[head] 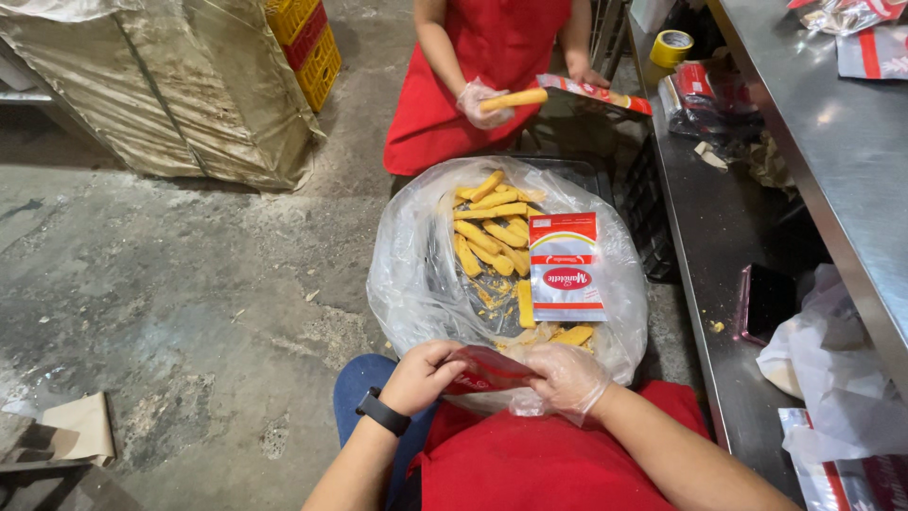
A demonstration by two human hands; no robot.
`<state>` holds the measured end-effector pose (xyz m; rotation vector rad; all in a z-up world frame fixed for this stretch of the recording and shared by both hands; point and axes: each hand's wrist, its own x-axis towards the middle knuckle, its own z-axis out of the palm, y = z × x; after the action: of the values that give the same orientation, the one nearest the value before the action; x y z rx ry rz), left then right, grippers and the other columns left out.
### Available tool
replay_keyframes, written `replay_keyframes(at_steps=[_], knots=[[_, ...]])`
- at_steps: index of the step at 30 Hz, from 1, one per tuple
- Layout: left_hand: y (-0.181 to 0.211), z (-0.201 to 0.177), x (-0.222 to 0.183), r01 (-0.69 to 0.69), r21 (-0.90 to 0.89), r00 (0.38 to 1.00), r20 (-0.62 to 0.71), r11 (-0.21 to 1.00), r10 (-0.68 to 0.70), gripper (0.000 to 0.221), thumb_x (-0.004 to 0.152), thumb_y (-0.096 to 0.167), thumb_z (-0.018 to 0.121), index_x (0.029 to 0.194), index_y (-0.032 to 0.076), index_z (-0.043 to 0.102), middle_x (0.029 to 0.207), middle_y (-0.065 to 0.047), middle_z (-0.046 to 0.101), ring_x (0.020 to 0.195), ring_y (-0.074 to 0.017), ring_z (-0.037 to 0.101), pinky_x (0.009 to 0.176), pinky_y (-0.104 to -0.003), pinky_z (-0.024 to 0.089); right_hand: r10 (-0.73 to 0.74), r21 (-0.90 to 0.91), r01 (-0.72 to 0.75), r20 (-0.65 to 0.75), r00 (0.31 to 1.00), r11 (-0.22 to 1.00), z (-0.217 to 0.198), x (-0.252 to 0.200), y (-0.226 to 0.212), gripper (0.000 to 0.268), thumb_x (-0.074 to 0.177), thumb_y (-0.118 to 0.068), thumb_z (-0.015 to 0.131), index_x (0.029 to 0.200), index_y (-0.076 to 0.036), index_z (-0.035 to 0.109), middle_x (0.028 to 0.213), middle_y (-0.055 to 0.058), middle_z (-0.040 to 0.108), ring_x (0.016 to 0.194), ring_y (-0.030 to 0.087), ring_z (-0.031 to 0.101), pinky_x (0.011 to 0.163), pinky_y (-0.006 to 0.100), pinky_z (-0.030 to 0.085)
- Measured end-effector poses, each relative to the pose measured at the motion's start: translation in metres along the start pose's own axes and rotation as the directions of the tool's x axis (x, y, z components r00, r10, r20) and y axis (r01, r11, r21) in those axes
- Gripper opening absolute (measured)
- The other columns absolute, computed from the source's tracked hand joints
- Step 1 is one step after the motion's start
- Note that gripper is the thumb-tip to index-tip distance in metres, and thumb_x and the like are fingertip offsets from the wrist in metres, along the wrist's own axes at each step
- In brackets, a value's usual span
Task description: The person picks up several food items from a large plastic bin and places them into individual red and white plastic bags.
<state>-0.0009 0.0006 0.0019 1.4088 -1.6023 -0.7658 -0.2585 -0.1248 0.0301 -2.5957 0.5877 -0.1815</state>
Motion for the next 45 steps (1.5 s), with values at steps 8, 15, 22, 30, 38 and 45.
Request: replay_keyframes(at_steps=[8,15,22,30,38,45], knots=[[0.004,0.004,0.0,-0.032,-0.009,0.999,0.033,0.999,0.032,0.02,0.091,0.015,0.065,0.103,0.002,0.075,0.092,-0.016,0.075,0.087,-0.0289,0.073,0.079,-0.036,0.057,-0.075,0.068,0.081,-0.077,0.994,0.994,-0.003,-0.001,-0.006,0.027,0.076,-0.02,0.074,0.102,-0.012,0.072,0.094,0.014,0.07,0.089,0.039,0.065,0.074,0.05,0.052],[0.005,0.008,0.0,-0.048,-0.023,0.998,0.036,0.999,0.049,0.018,0.092,0.015,0.066,0.102,0.002,0.075,0.092,-0.016,0.075,0.087,-0.0298,0.073,0.079,-0.037,0.057,0.002,0.07,0.001,-0.045,0.999,0.998,-0.005,0.001,-0.012,0.019,0.079,-0.017,0.071,0.098,-0.012,0.072,0.091,0.014,0.07,0.09,0.038,0.066,0.076,0.049,0.053],[0.013,0.014,0.0,-0.039,-0.037,0.997,0.064,0.999,0.042,0.015,0.092,0.017,0.069,0.098,0.004,0.075,0.088,-0.012,0.076,0.083,-0.0269,0.074,0.076,-0.036,0.057,-0.042,0.024,0.043,-0.033,0.999,0.999,-0.003,0.001,-0.013,0.024,0.076,-0.015,0.069,0.099,-0.013,0.073,0.091,0.014,0.07,0.09,0.039,0.065,0.078,0.051,0.052],[0.017,0.016,0.001,-0.042,-0.015,0.997,0.059,0.999,0.042,0.014,0.091,0.016,0.07,0.097,0.005,0.076,0.086,-0.011,0.076,0.081,-0.0261,0.074,0.074,-0.035,0.057,-0.082,0.1,0.091,-0.092,0.992,0.991,0.001,0.0,-0.013,0.028,0.076,-0.014,0.068,0.103,-0.014,0.074,0.089,0.014,0.069,0.088,0.039,0.065,0.075,0.05,0.052],[0.023,0.018,0.0,-0.184,0.048,0.98,-0.066,0.982,0.187,0.012,0.088,0.016,0.076,0.095,0.005,0.076,0.087,-0.012,0.075,0.082,-0.0282,0.073,0.074,-0.037,0.056,-0.013,0.126,0.02,-0.055,0.998,0.992,0.004,-0.001,-0.015,0.018,0.076,-0.017,0.071,0.092,-0.01,0.068,0.086,0.014,0.067,0.086,0.038,0.065,0.074,0.049,0.052],[0.031,0.022,0.0,-0.149,0.006,0.989,-0.016,0.989,0.149,0.009,0.089,0.016,0.075,0.089,0.006,0.074,0.083,-0.01,0.075,0.079,-0.0279,0.072,0.072,-0.036,0.056,-0.098,0.077,0.106,-0.101,0.99,0.991,0.01,0.002,-0.015,0.02,0.078,-0.014,0.067,0.098,-0.011,0.071,0.086,0.015,0.066,0.085,0.04,0.064,0.073,0.051,0.051]])
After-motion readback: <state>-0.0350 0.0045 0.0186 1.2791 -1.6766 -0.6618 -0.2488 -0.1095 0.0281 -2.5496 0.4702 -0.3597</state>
